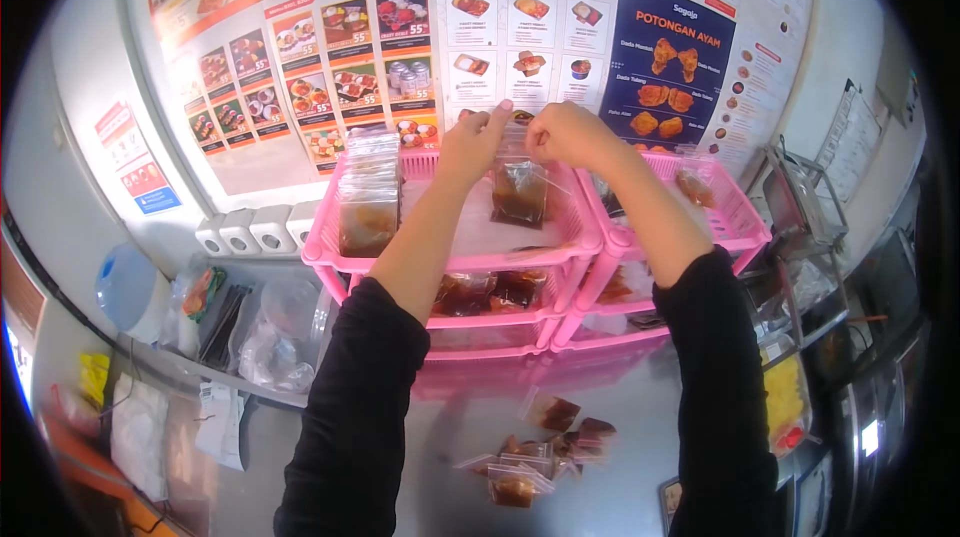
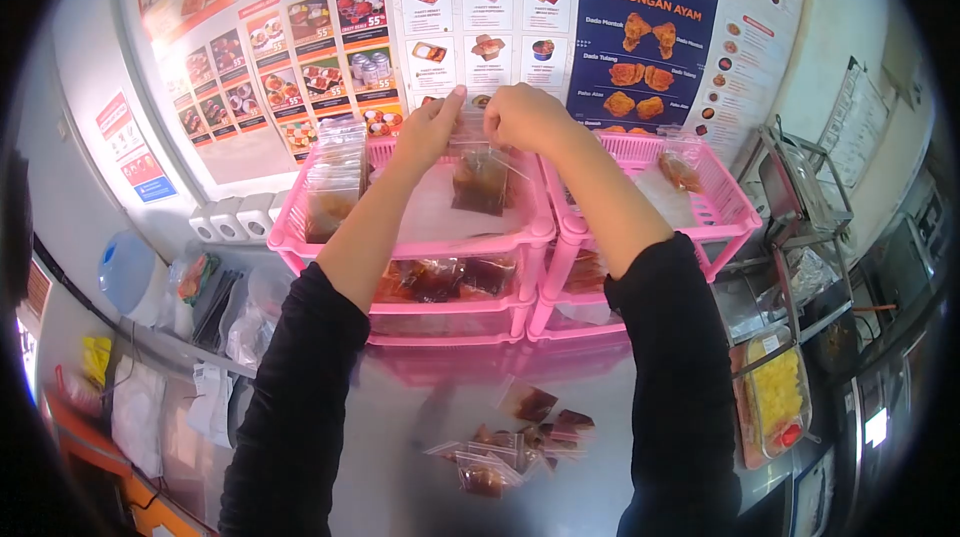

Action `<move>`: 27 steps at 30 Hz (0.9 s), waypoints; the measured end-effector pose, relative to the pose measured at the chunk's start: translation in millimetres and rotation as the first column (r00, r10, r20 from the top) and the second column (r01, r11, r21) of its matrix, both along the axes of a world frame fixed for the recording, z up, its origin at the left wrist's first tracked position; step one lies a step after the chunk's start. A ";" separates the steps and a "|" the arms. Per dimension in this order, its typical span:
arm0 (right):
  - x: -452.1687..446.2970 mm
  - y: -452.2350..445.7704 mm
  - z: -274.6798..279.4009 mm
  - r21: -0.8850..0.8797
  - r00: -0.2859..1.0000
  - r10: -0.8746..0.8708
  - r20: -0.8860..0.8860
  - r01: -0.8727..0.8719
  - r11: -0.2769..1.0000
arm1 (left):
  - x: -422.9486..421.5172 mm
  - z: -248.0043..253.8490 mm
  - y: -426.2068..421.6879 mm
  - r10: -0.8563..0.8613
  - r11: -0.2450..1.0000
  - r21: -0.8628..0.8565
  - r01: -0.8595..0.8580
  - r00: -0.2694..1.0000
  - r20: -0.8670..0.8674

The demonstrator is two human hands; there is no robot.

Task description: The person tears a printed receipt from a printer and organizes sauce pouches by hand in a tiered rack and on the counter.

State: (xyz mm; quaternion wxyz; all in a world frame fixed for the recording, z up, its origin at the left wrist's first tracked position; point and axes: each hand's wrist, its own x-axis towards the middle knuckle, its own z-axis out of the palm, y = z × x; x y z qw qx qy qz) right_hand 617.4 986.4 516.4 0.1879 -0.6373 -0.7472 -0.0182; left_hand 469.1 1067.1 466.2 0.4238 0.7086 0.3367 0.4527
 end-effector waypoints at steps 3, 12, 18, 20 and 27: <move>-0.5 -4.2 -0.6 -0.079 0.998 -0.012 0.056 0.016 0.997 | -0.7 -0.7 3.0 0.116 0.967 0.241 -0.085 0.986 -0.119; -26.1 -45.8 16.8 -0.300 0.992 0.124 -0.014 -0.122 0.946 | 0.9 -10.9 8.8 0.129 0.933 0.340 -0.119 0.992 -0.009; -31.5 -71.1 35.2 -0.516 0.936 0.292 -0.198 -0.353 0.781 | -0.7 -17.1 28.5 0.101 0.958 0.275 -0.085 0.994 -0.044; -20.1 -53.3 27.8 -0.282 0.963 0.242 -0.119 -0.266 0.922 | -0.3 -16.7 22.4 0.176 0.926 0.355 -0.126 0.978 -0.113; -11.5 -4.7 -3.6 0.014 0.992 0.025 0.120 -0.027 1.000 | -2.3 -5.7 11.5 0.049 0.969 0.245 -0.008 0.986 -0.161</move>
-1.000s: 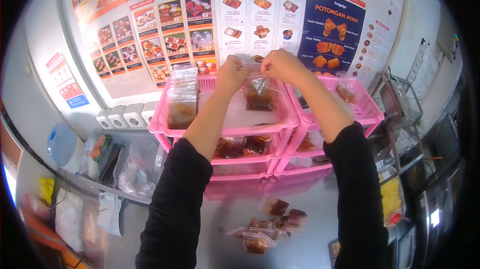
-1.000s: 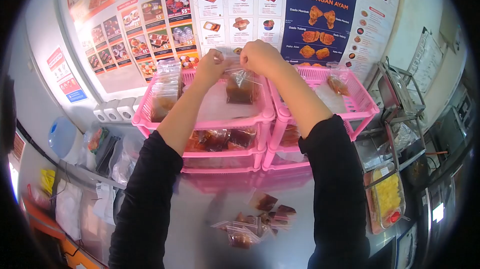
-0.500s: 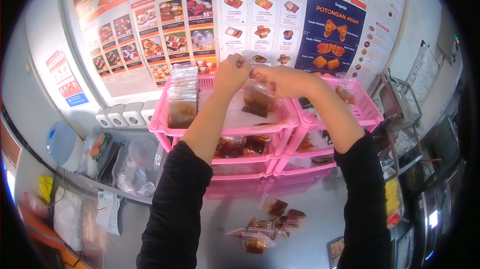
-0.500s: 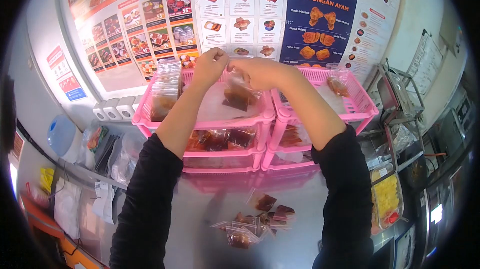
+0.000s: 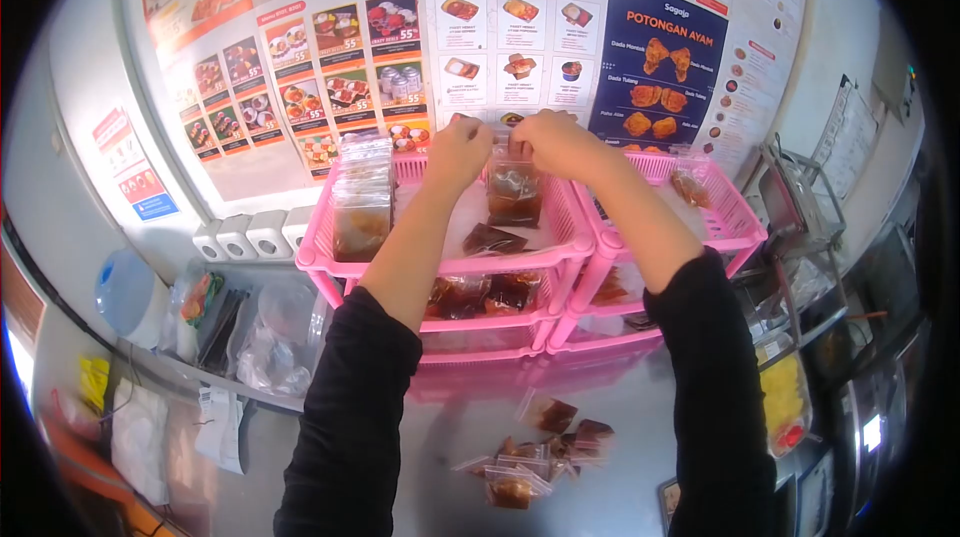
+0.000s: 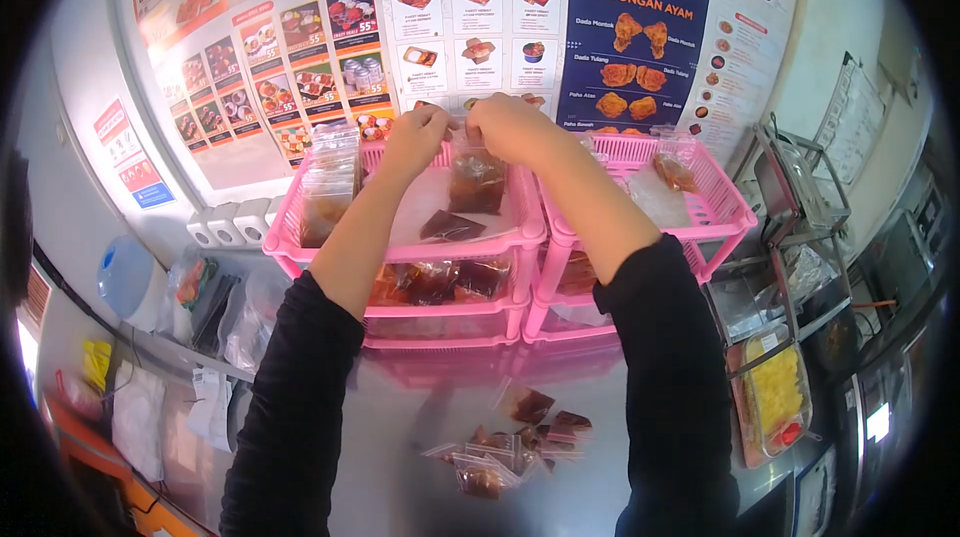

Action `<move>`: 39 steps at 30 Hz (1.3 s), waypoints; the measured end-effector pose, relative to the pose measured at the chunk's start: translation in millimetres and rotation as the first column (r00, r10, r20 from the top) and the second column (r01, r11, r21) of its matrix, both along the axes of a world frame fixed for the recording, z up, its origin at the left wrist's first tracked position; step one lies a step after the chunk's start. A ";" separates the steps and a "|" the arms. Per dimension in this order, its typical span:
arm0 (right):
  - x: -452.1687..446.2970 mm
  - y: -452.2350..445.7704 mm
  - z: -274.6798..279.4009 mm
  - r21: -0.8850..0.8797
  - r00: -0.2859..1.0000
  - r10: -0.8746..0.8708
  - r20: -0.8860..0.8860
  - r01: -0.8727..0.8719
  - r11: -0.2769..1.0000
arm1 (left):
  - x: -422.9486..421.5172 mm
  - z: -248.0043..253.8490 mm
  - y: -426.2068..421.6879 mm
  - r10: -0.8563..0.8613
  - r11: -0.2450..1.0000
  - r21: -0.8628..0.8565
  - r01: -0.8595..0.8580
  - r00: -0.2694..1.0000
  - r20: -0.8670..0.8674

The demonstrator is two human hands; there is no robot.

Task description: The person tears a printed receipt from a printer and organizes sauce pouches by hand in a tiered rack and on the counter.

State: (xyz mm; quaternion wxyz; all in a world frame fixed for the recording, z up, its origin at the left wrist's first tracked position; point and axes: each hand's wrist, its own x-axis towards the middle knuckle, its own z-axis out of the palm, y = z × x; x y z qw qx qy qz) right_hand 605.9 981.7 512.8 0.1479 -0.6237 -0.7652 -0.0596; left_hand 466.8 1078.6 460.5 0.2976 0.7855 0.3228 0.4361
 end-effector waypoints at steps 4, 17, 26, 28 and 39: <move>-1.2 7.5 -5.1 0.191 0.989 -0.088 0.122 0.064 0.979 | 1.1 -1.8 -11.1 -0.113 0.989 0.102 0.109 0.993 0.035; -11.6 -1.1 -53.8 0.134 0.947 0.222 0.233 -0.257 0.957 | 3.0 -10.1 1.3 -0.133 0.987 0.087 0.134 0.991 -0.011; -10.4 -5.4 -46.7 0.005 0.978 0.196 0.071 -0.197 0.980 | 5.0 -12.6 6.3 -0.172 0.984 -0.021 0.174 0.982 0.074; -13.3 -16.0 -36.0 0.089 0.953 0.300 0.049 -0.303 0.949 | 3.9 -11.0 6.1 -0.179 0.982 -0.044 0.183 0.980 0.082; -13.5 -78.3 61.6 -0.279 0.966 0.176 -0.190 -0.225 0.933 | 2.0 -3.6 -3.9 -0.127 0.990 -0.050 0.130 0.991 0.051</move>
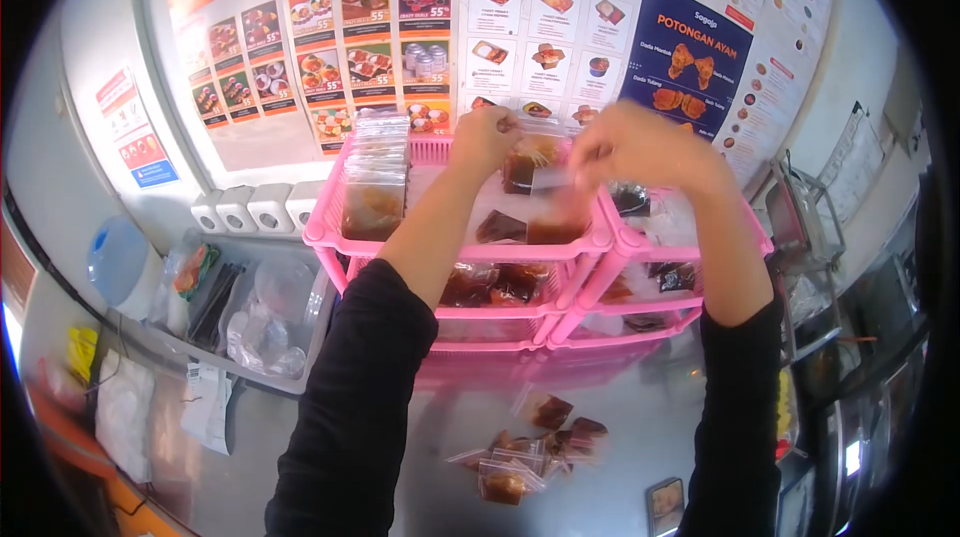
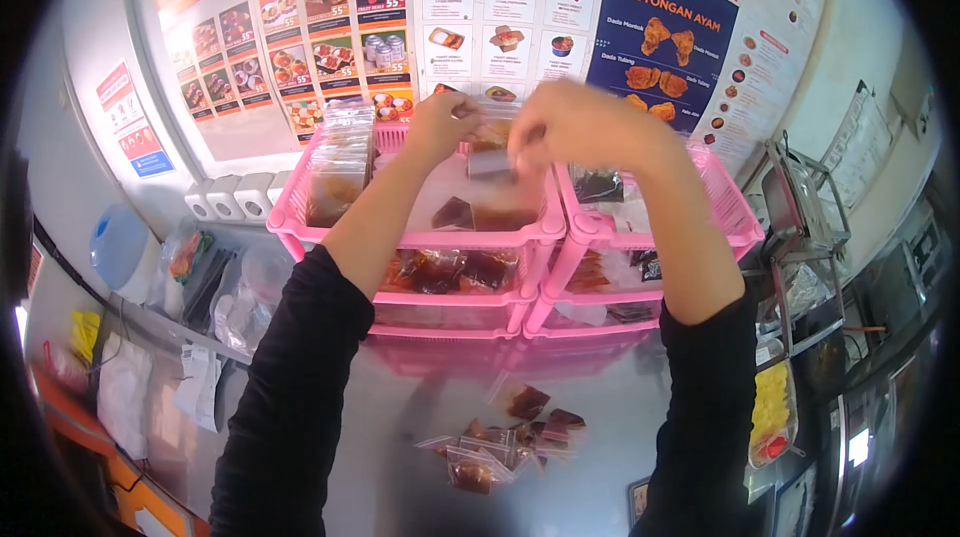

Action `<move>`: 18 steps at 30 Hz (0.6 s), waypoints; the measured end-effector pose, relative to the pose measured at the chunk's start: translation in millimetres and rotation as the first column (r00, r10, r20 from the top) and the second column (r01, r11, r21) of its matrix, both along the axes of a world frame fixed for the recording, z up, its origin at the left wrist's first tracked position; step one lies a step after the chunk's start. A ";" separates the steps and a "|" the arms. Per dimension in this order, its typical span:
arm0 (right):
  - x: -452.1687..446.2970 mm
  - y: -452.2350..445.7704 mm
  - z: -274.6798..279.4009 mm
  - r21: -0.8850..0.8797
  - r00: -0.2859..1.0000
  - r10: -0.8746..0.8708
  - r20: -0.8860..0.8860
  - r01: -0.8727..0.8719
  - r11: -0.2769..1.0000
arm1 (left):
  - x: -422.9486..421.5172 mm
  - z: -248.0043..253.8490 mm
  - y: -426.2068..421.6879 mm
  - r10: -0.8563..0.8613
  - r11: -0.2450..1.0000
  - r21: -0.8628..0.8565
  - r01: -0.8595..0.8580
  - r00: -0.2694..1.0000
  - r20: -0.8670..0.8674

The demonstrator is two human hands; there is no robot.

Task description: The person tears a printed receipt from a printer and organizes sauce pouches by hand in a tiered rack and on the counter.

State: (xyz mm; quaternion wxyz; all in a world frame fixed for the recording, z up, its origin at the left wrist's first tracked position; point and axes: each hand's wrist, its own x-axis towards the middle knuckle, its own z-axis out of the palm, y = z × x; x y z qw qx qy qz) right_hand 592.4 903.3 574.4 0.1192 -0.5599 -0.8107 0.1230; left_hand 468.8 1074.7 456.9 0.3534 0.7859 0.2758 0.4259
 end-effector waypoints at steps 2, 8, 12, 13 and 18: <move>10.2 13.5 2.3 0.101 0.997 -0.011 -0.082 0.019 0.995 | -4.2 4.7 -5.9 0.032 0.999 0.031 -0.031 0.999 -0.023; 15.0 58.4 -39.5 0.071 0.989 -0.117 -0.091 0.124 0.990 | -1.3 0.9 -2.4 0.088 0.981 0.176 -0.086 0.996 -0.005; 24.3 81.4 -55.5 0.298 0.985 -0.173 0.019 0.160 0.941 | 4.5 -11.5 16.3 0.020 0.997 0.075 -0.023 0.999 0.042; 23.7 83.4 -55.9 0.310 0.983 -0.183 0.026 0.166 0.936 | 6.3 -14.0 20.7 -0.028 1.000 -0.005 0.028 0.997 0.077; 25.5 94.1 -62.3 0.372 0.952 -0.284 0.112 0.225 0.901 | -4.0 16.1 -12.1 0.162 0.985 -0.048 -0.166 0.984 -0.070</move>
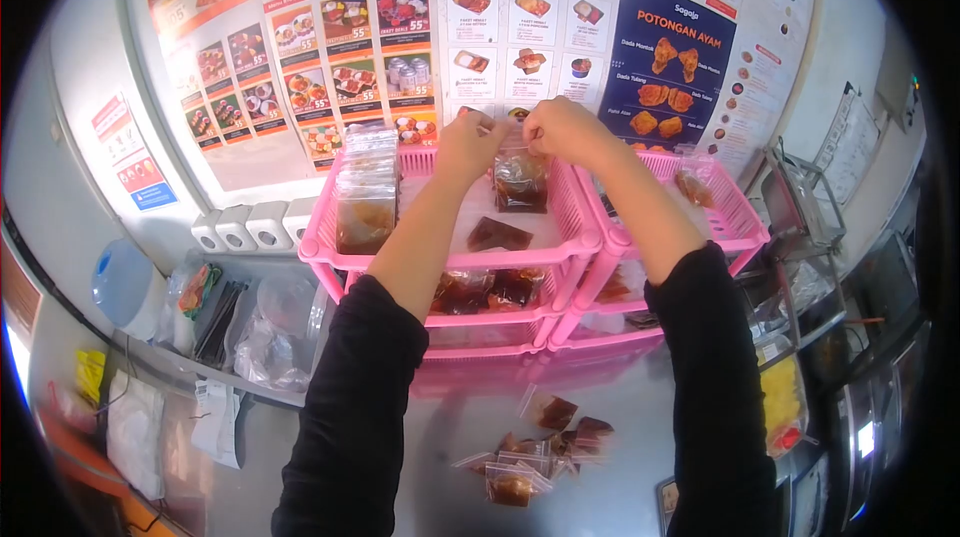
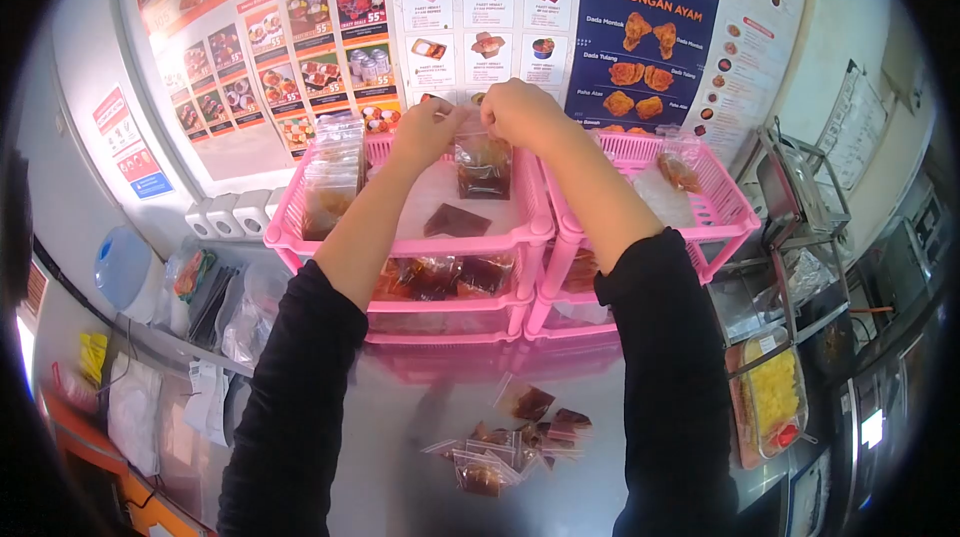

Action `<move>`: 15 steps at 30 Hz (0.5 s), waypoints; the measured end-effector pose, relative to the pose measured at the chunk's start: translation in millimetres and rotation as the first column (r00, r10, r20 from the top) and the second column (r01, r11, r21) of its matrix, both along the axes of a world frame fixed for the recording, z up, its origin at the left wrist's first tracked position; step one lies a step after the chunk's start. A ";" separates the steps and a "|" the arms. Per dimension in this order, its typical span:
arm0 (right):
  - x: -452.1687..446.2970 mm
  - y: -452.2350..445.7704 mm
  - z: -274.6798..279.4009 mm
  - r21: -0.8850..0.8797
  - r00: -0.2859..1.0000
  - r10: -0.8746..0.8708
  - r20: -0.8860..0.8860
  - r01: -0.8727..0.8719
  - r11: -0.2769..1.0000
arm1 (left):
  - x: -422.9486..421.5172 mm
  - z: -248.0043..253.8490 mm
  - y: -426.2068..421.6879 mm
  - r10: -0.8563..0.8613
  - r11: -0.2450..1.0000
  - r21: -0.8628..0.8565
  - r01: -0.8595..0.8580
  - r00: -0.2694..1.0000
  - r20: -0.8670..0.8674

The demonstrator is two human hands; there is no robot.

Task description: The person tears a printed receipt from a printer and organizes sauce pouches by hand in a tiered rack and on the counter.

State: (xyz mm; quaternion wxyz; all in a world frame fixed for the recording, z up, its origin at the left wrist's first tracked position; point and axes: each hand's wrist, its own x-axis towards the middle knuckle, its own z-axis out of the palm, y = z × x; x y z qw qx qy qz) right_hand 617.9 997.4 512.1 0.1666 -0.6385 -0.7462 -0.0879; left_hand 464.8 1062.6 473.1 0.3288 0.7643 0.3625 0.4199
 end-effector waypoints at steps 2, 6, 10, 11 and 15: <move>-2.0 -1.7 0.3 0.032 0.997 -0.056 0.062 0.054 0.998 | 0.3 0.5 -2.6 -0.026 0.998 -0.052 0.027 0.999 0.021; -2.1 -1.5 -3.2 0.161 0.999 0.027 0.046 -0.034 0.986 | 0.1 -17.2 11.0 -0.145 0.988 0.046 0.144 0.989 0.013; -48.9 -47.7 18.2 -0.164 0.990 0.015 -0.139 -0.038 0.986 | 3.9 -26.5 20.4 -0.107 0.967 0.236 0.096 0.994 0.034; -54.2 -52.0 12.0 -0.309 0.966 0.155 -0.205 -0.214 0.927 | 1.9 -24.4 21.0 -0.116 0.979 0.171 0.113 0.993 0.003; -71.5 -75.0 -5.0 -0.401 0.886 0.337 -0.319 -0.449 0.799 | 0.3 -15.8 11.4 -0.195 0.980 -0.028 0.195 0.981 -0.017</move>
